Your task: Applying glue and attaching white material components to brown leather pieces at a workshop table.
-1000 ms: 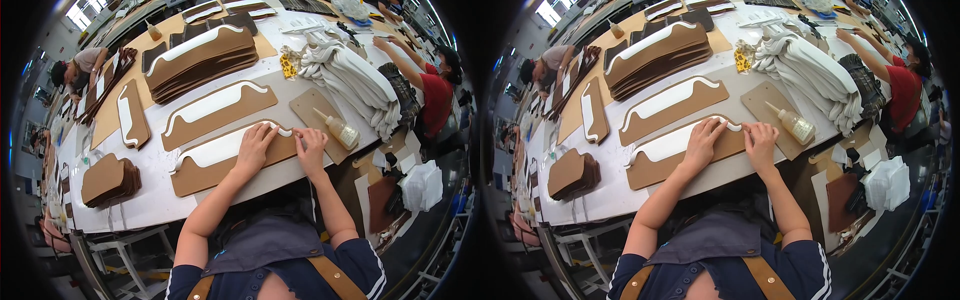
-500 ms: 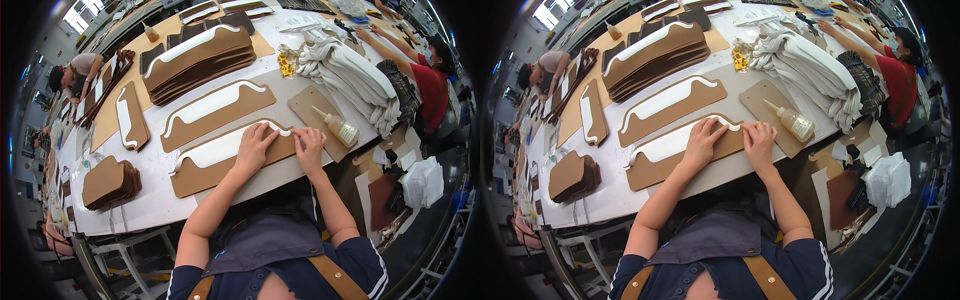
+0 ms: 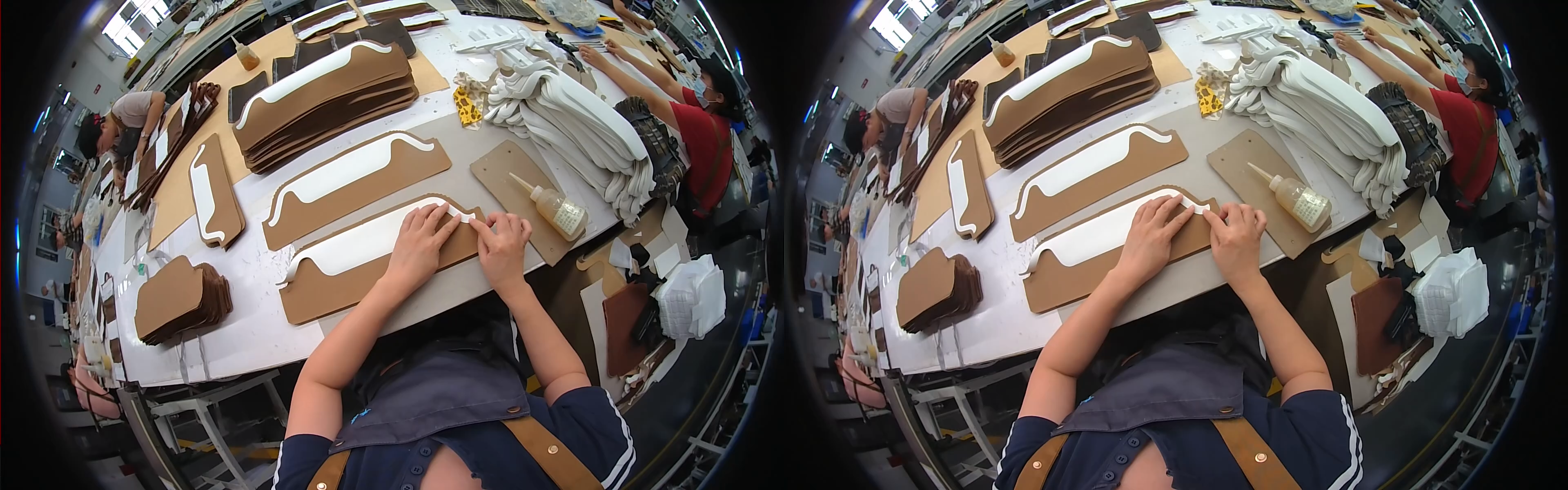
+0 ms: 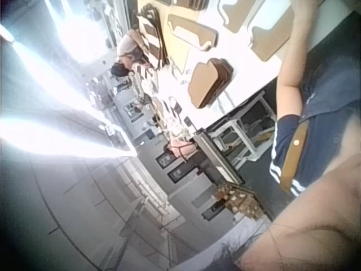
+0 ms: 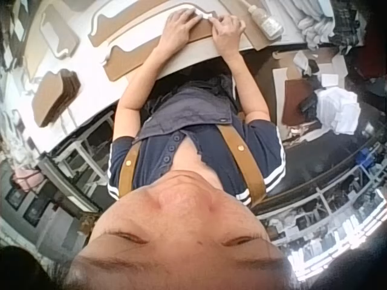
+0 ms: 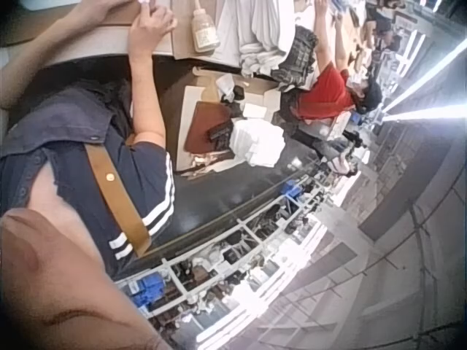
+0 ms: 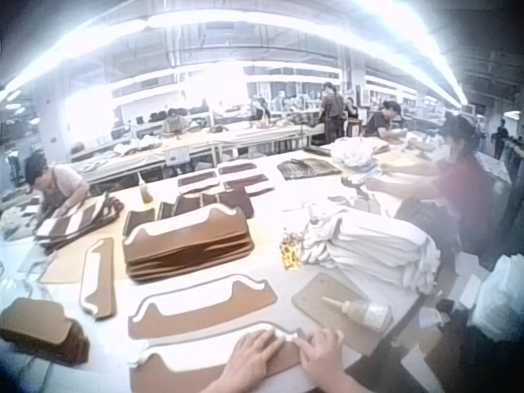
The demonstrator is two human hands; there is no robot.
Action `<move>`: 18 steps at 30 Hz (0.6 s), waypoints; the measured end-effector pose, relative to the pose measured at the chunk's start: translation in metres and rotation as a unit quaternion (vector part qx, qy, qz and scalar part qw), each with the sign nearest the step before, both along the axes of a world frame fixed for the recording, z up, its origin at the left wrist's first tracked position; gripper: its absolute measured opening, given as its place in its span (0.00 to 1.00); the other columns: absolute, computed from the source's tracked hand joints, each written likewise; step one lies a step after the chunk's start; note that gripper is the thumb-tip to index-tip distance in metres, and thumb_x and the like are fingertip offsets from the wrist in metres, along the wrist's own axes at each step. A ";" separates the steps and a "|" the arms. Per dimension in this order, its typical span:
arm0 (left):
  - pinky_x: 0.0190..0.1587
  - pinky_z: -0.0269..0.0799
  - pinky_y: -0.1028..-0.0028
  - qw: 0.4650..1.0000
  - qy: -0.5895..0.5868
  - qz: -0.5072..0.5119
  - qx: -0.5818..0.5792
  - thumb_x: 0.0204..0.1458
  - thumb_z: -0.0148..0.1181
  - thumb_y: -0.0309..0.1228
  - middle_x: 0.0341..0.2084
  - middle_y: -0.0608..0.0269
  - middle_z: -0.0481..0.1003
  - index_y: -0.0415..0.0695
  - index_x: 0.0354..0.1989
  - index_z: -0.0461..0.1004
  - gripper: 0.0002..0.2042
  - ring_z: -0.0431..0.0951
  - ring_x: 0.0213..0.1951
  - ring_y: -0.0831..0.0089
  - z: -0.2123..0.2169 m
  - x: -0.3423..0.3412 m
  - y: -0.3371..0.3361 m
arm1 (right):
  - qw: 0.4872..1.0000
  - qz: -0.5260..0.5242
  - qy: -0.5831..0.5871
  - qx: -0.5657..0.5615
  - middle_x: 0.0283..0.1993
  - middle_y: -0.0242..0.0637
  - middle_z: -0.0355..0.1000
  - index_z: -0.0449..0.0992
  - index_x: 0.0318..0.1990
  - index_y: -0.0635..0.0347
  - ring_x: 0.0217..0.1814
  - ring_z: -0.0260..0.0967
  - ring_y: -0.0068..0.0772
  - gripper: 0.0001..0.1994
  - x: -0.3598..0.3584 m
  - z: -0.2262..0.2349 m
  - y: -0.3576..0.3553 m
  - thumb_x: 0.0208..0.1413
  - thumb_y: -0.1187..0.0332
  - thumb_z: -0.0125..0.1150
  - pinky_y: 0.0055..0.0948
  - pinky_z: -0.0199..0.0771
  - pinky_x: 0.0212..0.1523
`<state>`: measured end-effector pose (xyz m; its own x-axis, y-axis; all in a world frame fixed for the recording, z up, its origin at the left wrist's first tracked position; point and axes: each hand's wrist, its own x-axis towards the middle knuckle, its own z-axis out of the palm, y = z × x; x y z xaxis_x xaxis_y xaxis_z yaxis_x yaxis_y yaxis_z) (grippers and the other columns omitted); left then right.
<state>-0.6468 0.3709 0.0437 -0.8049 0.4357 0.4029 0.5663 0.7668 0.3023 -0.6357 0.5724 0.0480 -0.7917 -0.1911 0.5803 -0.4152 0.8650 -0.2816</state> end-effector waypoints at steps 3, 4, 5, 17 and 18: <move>0.70 0.59 0.54 1.000 0.006 -0.005 0.000 0.51 0.57 0.21 0.64 0.55 0.70 0.51 0.64 0.76 0.28 0.66 0.66 0.56 0.002 0.001 0.001 | 1.000 -0.001 -0.002 -0.001 0.42 0.31 0.69 0.86 0.46 0.49 0.51 0.65 0.36 0.13 -0.001 -0.001 0.000 0.54 0.74 0.66 0.44 0.56 0.59; 0.69 0.62 0.55 1.000 0.010 0.001 0.007 0.50 0.56 0.20 0.63 0.57 0.71 0.52 0.63 0.77 0.29 0.67 0.66 0.57 0.003 0.001 0.001 | 1.000 -0.003 -0.002 -0.008 0.42 0.31 0.69 0.86 0.47 0.49 0.51 0.66 0.36 0.13 -0.001 -0.001 0.000 0.54 0.74 0.66 0.44 0.56 0.59; 0.69 0.62 0.55 1.000 0.009 0.001 0.007 0.50 0.56 0.20 0.63 0.57 0.71 0.52 0.63 0.77 0.29 0.67 0.66 0.57 0.003 0.001 0.001 | 1.000 -0.007 -0.003 -0.013 0.42 0.32 0.69 0.86 0.47 0.49 0.51 0.66 0.36 0.13 -0.001 -0.001 0.000 0.54 0.74 0.66 0.43 0.56 0.59; 0.69 0.61 0.52 1.000 0.016 0.020 0.001 0.51 0.61 0.23 0.62 0.57 0.71 0.51 0.61 0.77 0.26 0.67 0.65 0.56 0.001 0.002 0.009 | 1.000 -0.006 -0.015 -0.005 0.43 0.33 0.69 0.84 0.47 0.52 0.50 0.66 0.37 0.13 -0.002 -0.001 -0.001 0.54 0.74 0.66 0.43 0.57 0.60; 0.69 0.61 0.52 1.000 0.018 0.020 -0.004 0.51 0.62 0.25 0.62 0.57 0.71 0.51 0.61 0.77 0.25 0.67 0.65 0.56 0.000 0.002 0.009 | 1.000 -0.003 -0.014 -0.005 0.43 0.33 0.69 0.84 0.47 0.52 0.50 0.66 0.37 0.13 -0.002 -0.001 -0.001 0.54 0.74 0.66 0.43 0.57 0.60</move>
<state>-0.6450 0.3799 0.0441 -0.8075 0.4057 0.4282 0.5447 0.7915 0.2772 -0.6381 0.5716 0.0473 -0.8088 -0.1803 0.5598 -0.4018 0.8645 -0.3020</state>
